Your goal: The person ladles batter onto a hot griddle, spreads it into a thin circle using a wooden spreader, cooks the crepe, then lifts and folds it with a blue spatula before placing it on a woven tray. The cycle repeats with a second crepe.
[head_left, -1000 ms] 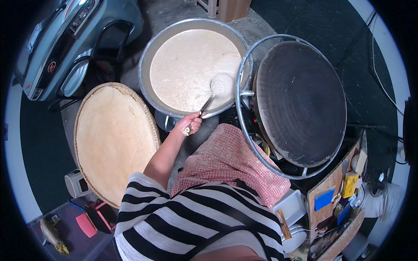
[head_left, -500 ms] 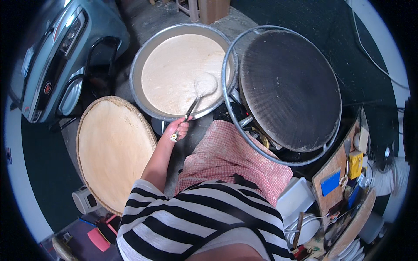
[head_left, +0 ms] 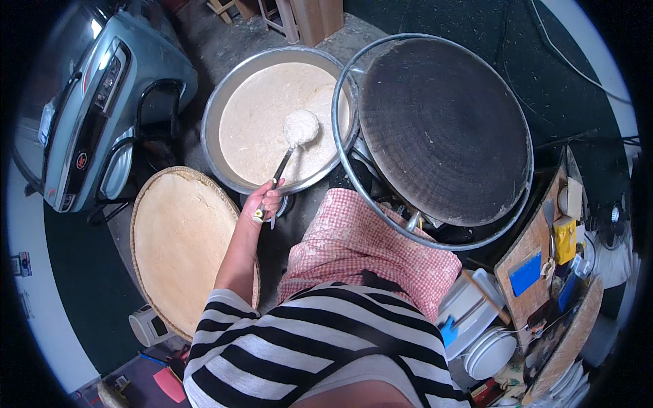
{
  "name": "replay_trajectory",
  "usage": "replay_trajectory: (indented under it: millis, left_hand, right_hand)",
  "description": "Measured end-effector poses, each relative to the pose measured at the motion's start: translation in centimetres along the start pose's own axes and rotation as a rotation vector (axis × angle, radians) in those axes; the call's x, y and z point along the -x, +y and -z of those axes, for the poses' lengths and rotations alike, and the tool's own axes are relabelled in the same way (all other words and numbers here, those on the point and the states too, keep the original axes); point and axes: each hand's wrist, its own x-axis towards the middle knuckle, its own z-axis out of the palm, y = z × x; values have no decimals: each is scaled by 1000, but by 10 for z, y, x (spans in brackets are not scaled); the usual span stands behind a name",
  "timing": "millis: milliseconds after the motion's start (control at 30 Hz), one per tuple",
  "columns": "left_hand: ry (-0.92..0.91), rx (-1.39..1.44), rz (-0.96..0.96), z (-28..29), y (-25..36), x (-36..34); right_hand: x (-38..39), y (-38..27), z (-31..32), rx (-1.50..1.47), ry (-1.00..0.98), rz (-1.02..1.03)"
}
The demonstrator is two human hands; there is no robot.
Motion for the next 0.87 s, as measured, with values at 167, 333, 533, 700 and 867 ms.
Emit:
replay_trajectory:
  millis: [167, 333, 533, 700, 867]
  left_hand:
    - [35, -82, -56, -56, 0, 17]
    - [201, -371, -174, -140, -18, 33]
    - [156, -666, -230, -209, -63, -11]
    - [382, -1109, -546, -193, -122, -105]
    - [522, -1934, -1092, -124, -146, -131]
  right_hand:
    - [-41, -142, -65, -331, -96, 252]
    - [-99, -199, -104, -405, -104, 326]
    - [-155, -203, -108, -377, -59, 390]
    - [-169, -211, -102, -379, -57, 377]
    - [-140, -237, -86, 5, 24, 456]
